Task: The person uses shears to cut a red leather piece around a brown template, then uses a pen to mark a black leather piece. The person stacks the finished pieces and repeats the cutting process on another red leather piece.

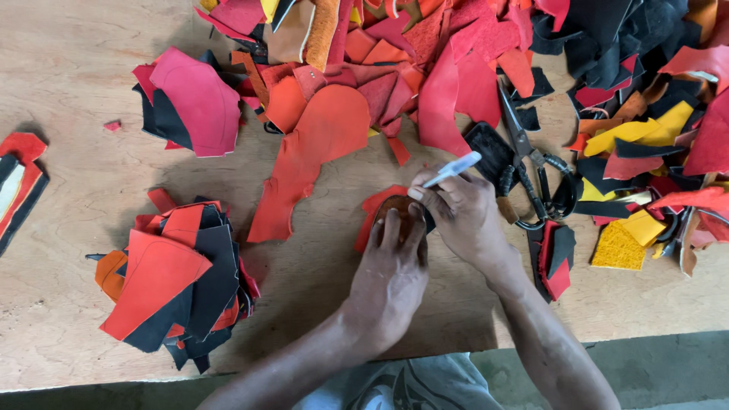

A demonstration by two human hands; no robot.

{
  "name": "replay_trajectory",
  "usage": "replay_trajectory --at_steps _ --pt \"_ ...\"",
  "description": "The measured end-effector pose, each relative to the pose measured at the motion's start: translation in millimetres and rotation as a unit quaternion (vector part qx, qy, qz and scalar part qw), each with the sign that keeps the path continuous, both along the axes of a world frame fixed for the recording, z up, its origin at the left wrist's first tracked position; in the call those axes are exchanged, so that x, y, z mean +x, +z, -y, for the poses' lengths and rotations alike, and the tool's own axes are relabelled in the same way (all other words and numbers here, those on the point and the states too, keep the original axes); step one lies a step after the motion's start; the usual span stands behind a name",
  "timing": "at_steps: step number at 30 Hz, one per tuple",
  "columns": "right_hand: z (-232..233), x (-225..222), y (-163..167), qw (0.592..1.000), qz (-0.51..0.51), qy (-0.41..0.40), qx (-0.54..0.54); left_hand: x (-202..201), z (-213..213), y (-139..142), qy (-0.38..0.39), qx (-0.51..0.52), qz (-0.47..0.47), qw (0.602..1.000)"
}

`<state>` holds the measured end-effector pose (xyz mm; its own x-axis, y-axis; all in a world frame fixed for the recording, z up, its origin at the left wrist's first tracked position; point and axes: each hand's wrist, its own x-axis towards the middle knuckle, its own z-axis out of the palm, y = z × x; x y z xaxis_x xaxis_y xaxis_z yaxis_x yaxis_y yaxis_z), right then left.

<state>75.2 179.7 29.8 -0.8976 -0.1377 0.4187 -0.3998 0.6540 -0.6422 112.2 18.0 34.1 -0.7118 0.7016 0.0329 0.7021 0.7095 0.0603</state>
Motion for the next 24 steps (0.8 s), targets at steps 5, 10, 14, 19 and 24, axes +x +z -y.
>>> replay_trajectory --at_steps 5,10,14,19,24 --pt "-5 0 0 0.999 0.037 0.000 -0.021 12 -8 4 0.010 -0.060 -0.011 0.998" --pt "4 -5 0 0.998 0.052 0.021 -0.012 16 -13 4 0.020 -0.095 -0.053 0.994" --pt "8 -11 7 0.998 0.019 0.063 0.006 16 -14 6 0.014 -0.108 -0.035 0.993" --pt "16 -13 15 0.993 0.075 0.089 -0.031 17 -12 8 -0.009 -0.131 -0.039 0.991" --pt "23 -12 17 0.988 0.093 0.121 -0.038 16 -11 8 -0.038 -0.165 0.000 0.986"
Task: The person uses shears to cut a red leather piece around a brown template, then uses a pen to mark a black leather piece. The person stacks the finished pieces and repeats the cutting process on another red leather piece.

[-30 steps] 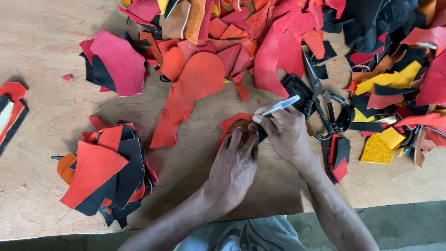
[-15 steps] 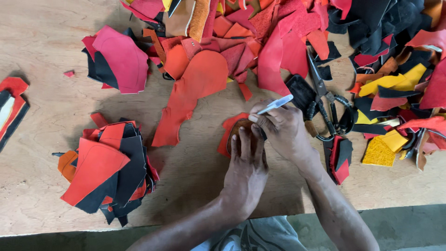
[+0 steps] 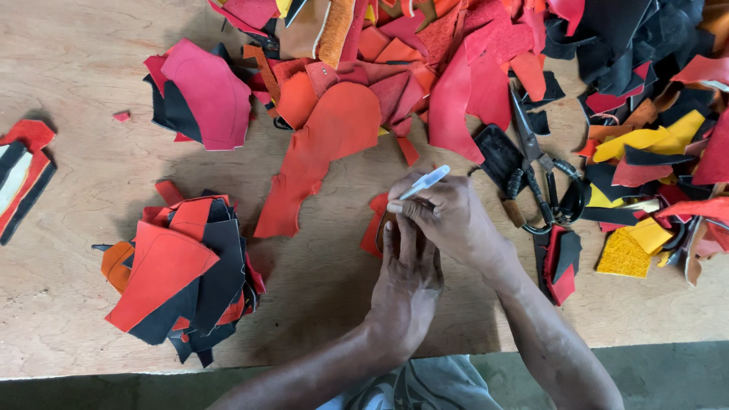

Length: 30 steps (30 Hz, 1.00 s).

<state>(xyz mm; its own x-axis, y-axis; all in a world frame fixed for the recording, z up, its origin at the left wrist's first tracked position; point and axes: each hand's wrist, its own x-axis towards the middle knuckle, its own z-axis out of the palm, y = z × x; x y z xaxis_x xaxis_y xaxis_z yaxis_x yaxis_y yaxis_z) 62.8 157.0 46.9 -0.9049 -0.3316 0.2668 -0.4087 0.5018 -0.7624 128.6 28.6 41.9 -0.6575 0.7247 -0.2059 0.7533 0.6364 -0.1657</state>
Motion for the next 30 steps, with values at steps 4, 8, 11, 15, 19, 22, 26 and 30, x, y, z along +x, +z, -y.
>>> replay_trajectory --at_steps 4,8,11,15,19,22,26,30 --pt "2 2 -1 0.999 0.033 0.011 -0.001 0 -1 -2 0.014 0.024 -0.021 0.999" --pt "-1 -2 -3 1.000 -0.014 -0.003 0.018 0 -1 -1 0.013 0.002 -0.022 1.000" --pt "-8 -4 -3 1.000 0.011 -0.028 -0.008 0 0 0 0.023 0.022 -0.046 0.998" --pt "-23 -4 -1 0.997 -0.043 -0.030 0.051 -1 1 3 0.035 0.028 -0.062 0.997" --pt "-32 0 0 0.997 -0.060 -0.026 0.049 -2 2 4 0.032 0.037 -0.046 0.998" --pt "-30 4 1 0.993 -0.100 -0.028 0.048 -2 1 3 0.035 0.045 -0.048 0.997" --pt "-18 6 5 1.000 -0.013 -0.009 0.021 2 1 1 0.012 0.003 -0.066 0.998" --pt "-1 5 8 0.998 -0.022 0.061 0.012 4 -1 -6 -0.005 -0.006 -0.003 1.000"
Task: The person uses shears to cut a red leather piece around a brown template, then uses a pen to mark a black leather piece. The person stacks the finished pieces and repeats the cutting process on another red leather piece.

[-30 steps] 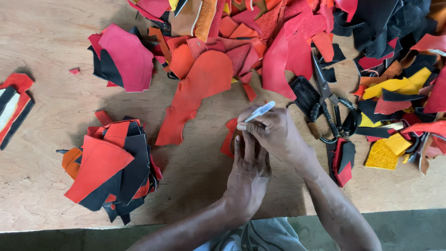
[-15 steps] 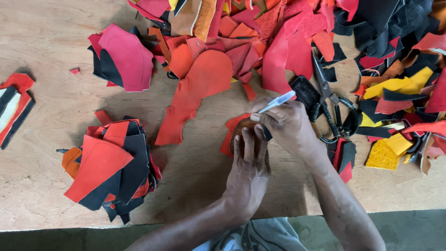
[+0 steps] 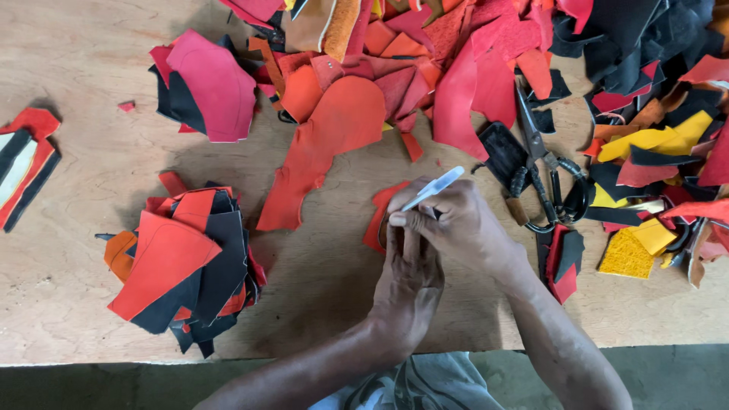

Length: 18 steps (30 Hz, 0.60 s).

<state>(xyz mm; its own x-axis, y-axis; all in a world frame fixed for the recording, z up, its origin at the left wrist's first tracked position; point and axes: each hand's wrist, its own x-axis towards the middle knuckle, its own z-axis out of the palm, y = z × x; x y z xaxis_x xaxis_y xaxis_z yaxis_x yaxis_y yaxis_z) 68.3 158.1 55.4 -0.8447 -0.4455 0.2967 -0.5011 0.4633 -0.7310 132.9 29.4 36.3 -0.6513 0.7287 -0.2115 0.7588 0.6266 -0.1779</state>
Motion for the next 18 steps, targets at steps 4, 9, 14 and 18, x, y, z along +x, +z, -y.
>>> replay_trajectory --at_steps 4,9,14,18 --pt "10 1 4 0.998 0.060 0.023 -0.007 3 0 -11 -0.005 -0.019 0.118 0.993" --pt "15 2 6 0.997 0.075 0.025 0.001 6 -1 -24 0.013 0.044 0.134 0.990" --pt "14 1 2 0.996 0.087 0.027 0.024 5 -2 -22 -0.001 0.001 0.150 0.989" --pt "11 -6 -1 0.997 0.074 0.010 0.029 1 0 -12 -0.015 -0.017 0.099 0.995"
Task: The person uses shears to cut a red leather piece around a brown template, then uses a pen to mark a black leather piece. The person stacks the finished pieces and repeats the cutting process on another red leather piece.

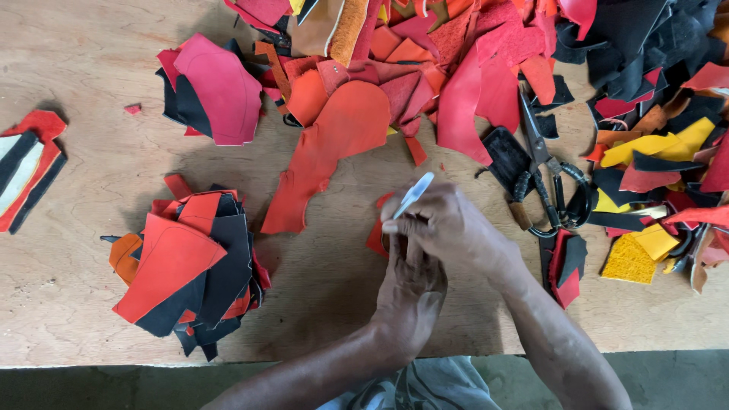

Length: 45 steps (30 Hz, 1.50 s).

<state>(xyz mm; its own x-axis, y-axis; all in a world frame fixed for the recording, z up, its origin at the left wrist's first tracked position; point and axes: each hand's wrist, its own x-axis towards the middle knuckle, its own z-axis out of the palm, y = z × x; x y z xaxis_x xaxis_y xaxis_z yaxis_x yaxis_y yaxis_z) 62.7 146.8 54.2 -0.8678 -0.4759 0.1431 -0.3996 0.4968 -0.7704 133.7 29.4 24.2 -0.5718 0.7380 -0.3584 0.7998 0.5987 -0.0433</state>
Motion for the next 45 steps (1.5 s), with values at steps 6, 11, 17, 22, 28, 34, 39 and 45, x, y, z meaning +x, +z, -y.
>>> replay_trajectory --at_steps 6,11,17,22,28,34,39,45 --pt "-15 -9 1 0.999 -0.032 -0.011 -0.017 -5 1 16 0.036 0.033 -0.123 0.991" --pt "-29 5 1 0.989 -0.005 -0.086 -0.121 -12 8 21 0.063 0.132 -0.120 0.982" --pt "-66 66 8 0.963 -0.080 -0.247 -0.072 -43 27 16 0.069 0.225 -0.006 0.972" --pt "-37 120 -5 0.986 -0.051 -0.145 -0.072 -83 26 -9 0.114 0.392 0.118 0.905" --pt "19 122 -29 0.981 -0.025 -0.188 -0.035 -103 10 -40 0.037 0.427 0.037 0.903" --pt "37 106 -37 0.960 -0.210 -0.185 0.017 -128 -6 -15 0.063 0.233 0.156 0.958" --pt "41 106 -38 0.964 -0.215 -0.149 0.043 -130 -7 1 0.072 0.184 0.188 0.962" --pt "45 103 -35 0.962 -0.210 -0.157 0.077 -130 -5 -3 0.056 0.212 0.166 0.961"
